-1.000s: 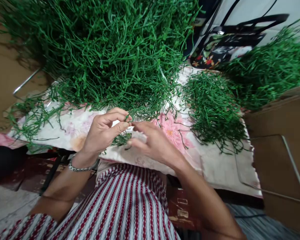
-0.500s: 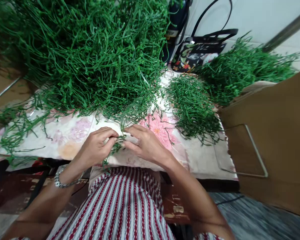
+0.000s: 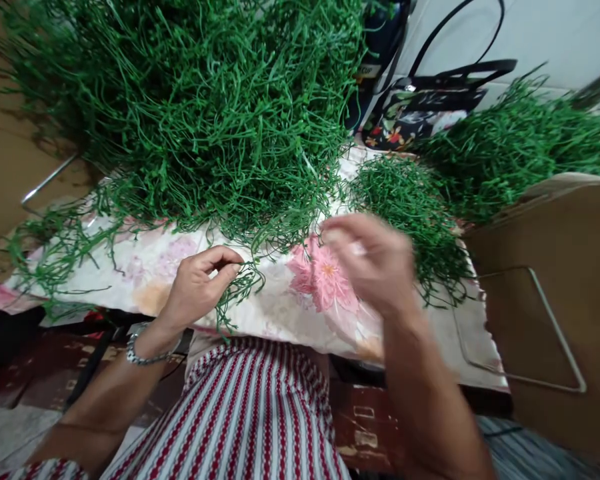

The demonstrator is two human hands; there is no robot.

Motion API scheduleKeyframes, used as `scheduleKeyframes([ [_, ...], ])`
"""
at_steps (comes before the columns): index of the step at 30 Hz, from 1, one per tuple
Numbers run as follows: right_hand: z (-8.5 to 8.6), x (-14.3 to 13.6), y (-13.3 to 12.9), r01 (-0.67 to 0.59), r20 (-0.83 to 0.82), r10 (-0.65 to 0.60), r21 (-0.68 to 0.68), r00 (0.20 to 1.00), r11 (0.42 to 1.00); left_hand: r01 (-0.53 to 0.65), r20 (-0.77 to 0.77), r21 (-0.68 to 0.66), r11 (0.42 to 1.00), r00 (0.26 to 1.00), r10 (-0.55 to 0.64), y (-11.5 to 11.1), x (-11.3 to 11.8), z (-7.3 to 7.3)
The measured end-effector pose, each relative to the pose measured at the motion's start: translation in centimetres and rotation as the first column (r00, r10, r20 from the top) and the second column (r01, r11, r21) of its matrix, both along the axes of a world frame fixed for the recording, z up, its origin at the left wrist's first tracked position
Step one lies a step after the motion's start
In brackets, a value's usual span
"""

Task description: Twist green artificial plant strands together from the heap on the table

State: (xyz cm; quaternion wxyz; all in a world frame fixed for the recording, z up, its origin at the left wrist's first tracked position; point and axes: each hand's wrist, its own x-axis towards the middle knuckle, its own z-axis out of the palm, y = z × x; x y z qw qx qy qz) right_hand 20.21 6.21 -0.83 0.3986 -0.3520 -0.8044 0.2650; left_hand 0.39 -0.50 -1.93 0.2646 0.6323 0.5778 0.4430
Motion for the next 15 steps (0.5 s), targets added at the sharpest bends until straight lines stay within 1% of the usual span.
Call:
scheduleKeyframes([
  [2,0.3,-0.4,-0.4,-0.099,0.070,0.106,-0.099,0.992,0.990,-0.008,0.021,-0.012,1.000,1.000,0.009,-0.2,-0.1,0.2],
  [3,0.3,-0.7,-0.7,-0.123,0.083,0.136,-0.136,0.987,0.983,-0.008,0.027,-0.016,1.000,1.000,0.009,-0.3,-0.1,0.2],
  [7,-0.2,-1.9,-1.8,-0.098,0.072,0.108,-0.126,0.992,0.987,-0.023,0.035,-0.016,1.000,0.999,0.023,-0.6,-0.1,0.3],
  [10,-0.7,-2.3,-2.4,-0.172,0.102,0.187,-0.139,0.977,0.975,-0.028,0.049,-0.018,0.999,0.998,0.028,-0.6,0.0,0.2],
  [12,-1.0,-2.6,-2.6,-0.160,0.080,0.175,-0.167,0.981,0.973,-0.016,0.067,-0.024,1.000,0.998,0.017,-0.5,0.1,0.3],
  [15,-1.4,-2.9,-2.6,-0.122,-0.005,0.125,-0.260,0.992,0.958,0.031,0.060,-0.053,0.998,0.998,-0.027,-0.7,0.0,0.5],
])
